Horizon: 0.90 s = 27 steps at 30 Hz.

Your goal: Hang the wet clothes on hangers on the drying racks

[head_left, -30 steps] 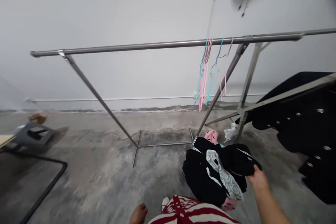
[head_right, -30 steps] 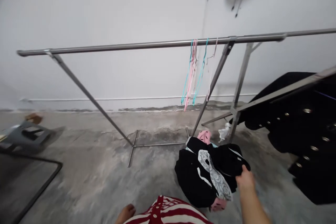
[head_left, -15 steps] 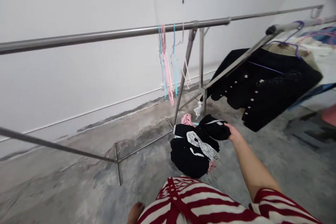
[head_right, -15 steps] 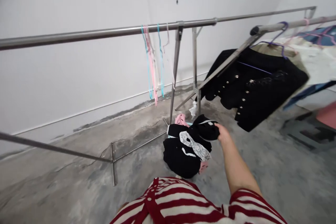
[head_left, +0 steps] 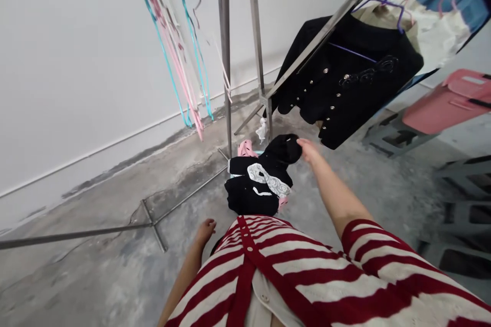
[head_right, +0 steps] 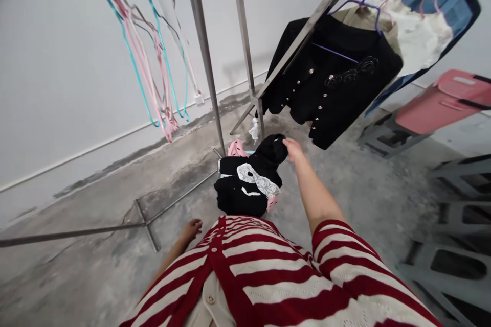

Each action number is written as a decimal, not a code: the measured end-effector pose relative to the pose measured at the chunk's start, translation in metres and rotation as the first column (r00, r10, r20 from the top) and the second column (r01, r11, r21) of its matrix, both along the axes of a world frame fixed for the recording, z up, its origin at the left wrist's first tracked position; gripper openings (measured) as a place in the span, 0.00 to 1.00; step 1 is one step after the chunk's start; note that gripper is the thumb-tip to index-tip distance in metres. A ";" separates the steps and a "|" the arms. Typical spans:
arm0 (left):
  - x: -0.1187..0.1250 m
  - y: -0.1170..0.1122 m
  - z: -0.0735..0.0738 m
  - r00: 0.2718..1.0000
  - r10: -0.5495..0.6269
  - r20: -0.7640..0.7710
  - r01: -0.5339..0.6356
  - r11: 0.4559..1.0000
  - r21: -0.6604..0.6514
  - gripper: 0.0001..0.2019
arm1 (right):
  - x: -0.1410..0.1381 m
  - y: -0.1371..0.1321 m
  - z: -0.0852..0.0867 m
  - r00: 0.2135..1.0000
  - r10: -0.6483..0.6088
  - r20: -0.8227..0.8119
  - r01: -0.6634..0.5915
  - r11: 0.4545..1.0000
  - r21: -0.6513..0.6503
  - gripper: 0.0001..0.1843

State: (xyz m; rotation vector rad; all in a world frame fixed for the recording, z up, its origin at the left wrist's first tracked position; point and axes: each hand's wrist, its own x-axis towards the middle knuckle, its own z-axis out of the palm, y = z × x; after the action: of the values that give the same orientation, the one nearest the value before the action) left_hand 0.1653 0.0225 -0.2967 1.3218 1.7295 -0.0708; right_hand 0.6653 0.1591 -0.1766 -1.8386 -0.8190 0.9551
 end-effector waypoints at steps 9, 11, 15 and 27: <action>0.015 -0.004 0.004 0.998 -0.018 -0.066 0.010 0.992 -0.125 0.14 | -0.092 -0.070 -0.096 0.846 0.489 0.213 -0.389 0.838 -0.382 0.21; 0.004 -0.013 0.014 0.994 -0.011 -0.106 -0.004 0.990 -0.139 0.13 | -0.104 -0.069 -0.106 0.824 0.528 0.206 -0.406 0.803 -0.436 0.28; -0.012 -0.030 0.036 0.990 0.001 -0.140 -0.019 0.992 -0.128 0.13 | -0.115 -0.067 -0.119 0.827 0.535 0.173 -0.380 0.760 -0.527 0.39; -0.030 -0.020 0.047 0.991 0.013 -0.133 -0.025 0.996 -0.089 0.07 | -0.105 -0.058 -0.070 0.996 0.090 0.027 -0.088 0.993 -0.073 0.16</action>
State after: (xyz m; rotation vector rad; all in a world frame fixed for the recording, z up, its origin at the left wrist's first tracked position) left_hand 0.1355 0.0025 -0.2502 1.2580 1.8280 -0.2280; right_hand 0.5605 0.1009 -0.2463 -1.8950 -0.9022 1.0265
